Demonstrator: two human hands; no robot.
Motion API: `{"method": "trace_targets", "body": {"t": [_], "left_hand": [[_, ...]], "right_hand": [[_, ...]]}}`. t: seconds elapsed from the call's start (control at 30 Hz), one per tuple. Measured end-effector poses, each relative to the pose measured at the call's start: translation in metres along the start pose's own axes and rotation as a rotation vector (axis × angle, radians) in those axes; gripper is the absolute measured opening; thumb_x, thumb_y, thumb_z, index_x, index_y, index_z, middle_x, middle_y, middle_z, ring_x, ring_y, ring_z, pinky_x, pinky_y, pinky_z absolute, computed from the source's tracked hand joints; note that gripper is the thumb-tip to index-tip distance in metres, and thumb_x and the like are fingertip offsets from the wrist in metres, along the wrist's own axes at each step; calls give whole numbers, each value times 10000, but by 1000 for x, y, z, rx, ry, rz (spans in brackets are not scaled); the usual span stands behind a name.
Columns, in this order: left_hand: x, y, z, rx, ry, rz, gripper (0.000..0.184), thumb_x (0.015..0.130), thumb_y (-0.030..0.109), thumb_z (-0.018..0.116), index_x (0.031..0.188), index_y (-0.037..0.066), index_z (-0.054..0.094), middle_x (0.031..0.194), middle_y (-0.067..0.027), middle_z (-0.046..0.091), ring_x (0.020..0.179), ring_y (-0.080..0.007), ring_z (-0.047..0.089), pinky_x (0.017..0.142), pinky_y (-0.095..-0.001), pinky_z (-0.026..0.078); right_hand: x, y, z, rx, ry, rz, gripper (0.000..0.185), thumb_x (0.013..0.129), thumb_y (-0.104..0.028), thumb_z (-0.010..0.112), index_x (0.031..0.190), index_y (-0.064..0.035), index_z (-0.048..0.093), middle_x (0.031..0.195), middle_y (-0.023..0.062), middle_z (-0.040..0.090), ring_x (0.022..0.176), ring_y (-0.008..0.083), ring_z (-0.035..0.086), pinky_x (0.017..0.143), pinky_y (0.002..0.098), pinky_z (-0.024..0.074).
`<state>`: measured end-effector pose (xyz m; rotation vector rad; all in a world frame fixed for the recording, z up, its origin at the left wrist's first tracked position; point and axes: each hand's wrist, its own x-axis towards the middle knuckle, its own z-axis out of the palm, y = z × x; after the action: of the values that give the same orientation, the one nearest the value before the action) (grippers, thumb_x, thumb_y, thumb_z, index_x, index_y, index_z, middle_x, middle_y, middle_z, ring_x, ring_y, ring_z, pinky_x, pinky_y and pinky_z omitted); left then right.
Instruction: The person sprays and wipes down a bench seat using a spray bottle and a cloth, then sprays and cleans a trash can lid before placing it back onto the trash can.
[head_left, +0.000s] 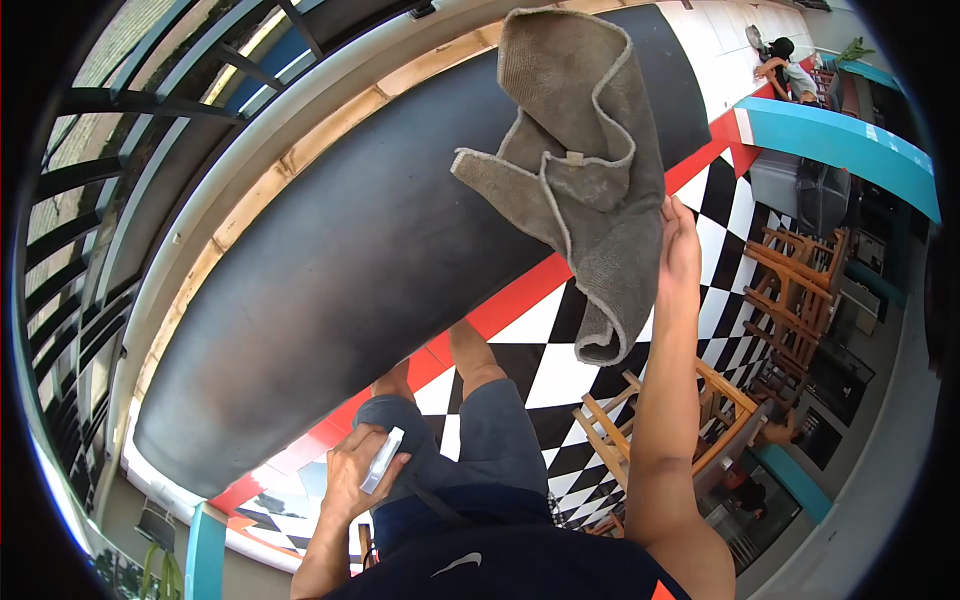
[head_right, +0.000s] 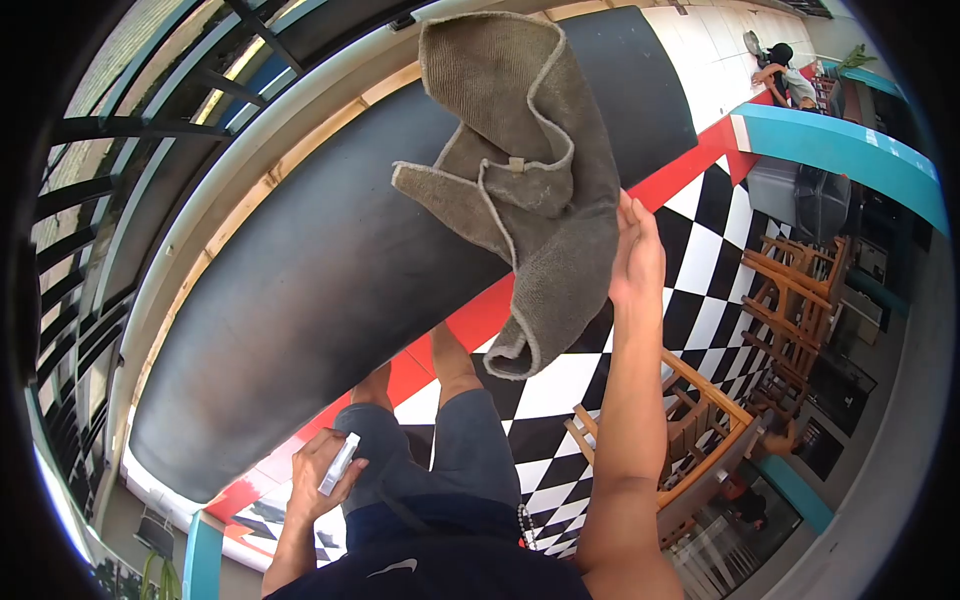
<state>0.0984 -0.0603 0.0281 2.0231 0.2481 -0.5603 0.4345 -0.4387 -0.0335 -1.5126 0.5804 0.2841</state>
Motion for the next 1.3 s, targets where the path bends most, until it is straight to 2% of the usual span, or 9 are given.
{"method": "trace_targets", "body": {"t": [0.1,0.43,0.57,0.63,0.7,0.87,1.07,1.2,1.3], "left_hand": [[0,5,7,39,-10,0,279,761,189,822,905,-2,681,945,-136,675,772,-337,691,639,-395,552],[17,50,45,94,-59,1,291,739,201,826,874,-7,673,907,-164,671,760,-355,674,646,-390,541],[19,59,62,115,-61,11,269,777,211,816,896,14,675,933,-126,668,736,-332,682,617,-391,548],[23,67,69,98,-60,-2,267,778,209,816,896,15,675,933,-127,667,739,-334,682,621,-395,549],[24,75,74,81,-52,-37,264,775,202,818,897,16,675,932,-125,666,744,-337,682,629,-398,552],[13,78,93,21,-44,-98,246,773,164,819,896,9,673,936,-129,665,752,-342,683,640,-396,559],[-11,53,95,0,-73,-162,254,772,160,821,899,0,671,931,-151,664,747,-357,679,633,-387,555],[-26,37,80,-10,-186,-171,267,769,164,824,910,-5,673,944,-161,666,751,-354,679,633,-394,554],[-40,27,64,8,-177,-183,256,773,165,819,902,0,672,937,-160,669,755,-348,681,622,-395,551]], "right_hand": [[-24,34,20,-120,402,-32,409,1027,-266,488,1318,21,505,1227,175,591,1090,242,598,911,379,488],[-12,121,118,-1296,-251,-971,256,857,-226,734,1010,-48,630,1138,143,631,1080,352,579,901,426,476],[21,116,91,-669,-355,-678,161,927,-159,646,926,3,648,943,179,692,894,335,667,838,423,512],[38,92,62,-393,-295,-81,207,965,-182,606,995,19,648,920,175,703,837,336,668,823,396,507],[59,85,23,-750,285,-397,204,935,-90,569,1103,12,626,1076,202,659,961,349,634,858,442,492],[50,93,69,-912,-492,-1228,489,941,-264,618,1369,-50,519,1442,223,476,1353,447,410,1113,535,339],[66,154,176,-1312,48,-1001,834,845,-547,598,1467,-18,433,1556,275,297,1459,486,192,1118,734,101],[-102,218,228,-1020,-416,-776,884,772,-615,686,1465,-109,473,1597,230,228,1488,468,106,1098,774,78],[-155,277,196,-1070,-307,-661,895,825,-562,662,1521,-83,366,1613,267,134,1490,495,61,1077,787,55]]}}
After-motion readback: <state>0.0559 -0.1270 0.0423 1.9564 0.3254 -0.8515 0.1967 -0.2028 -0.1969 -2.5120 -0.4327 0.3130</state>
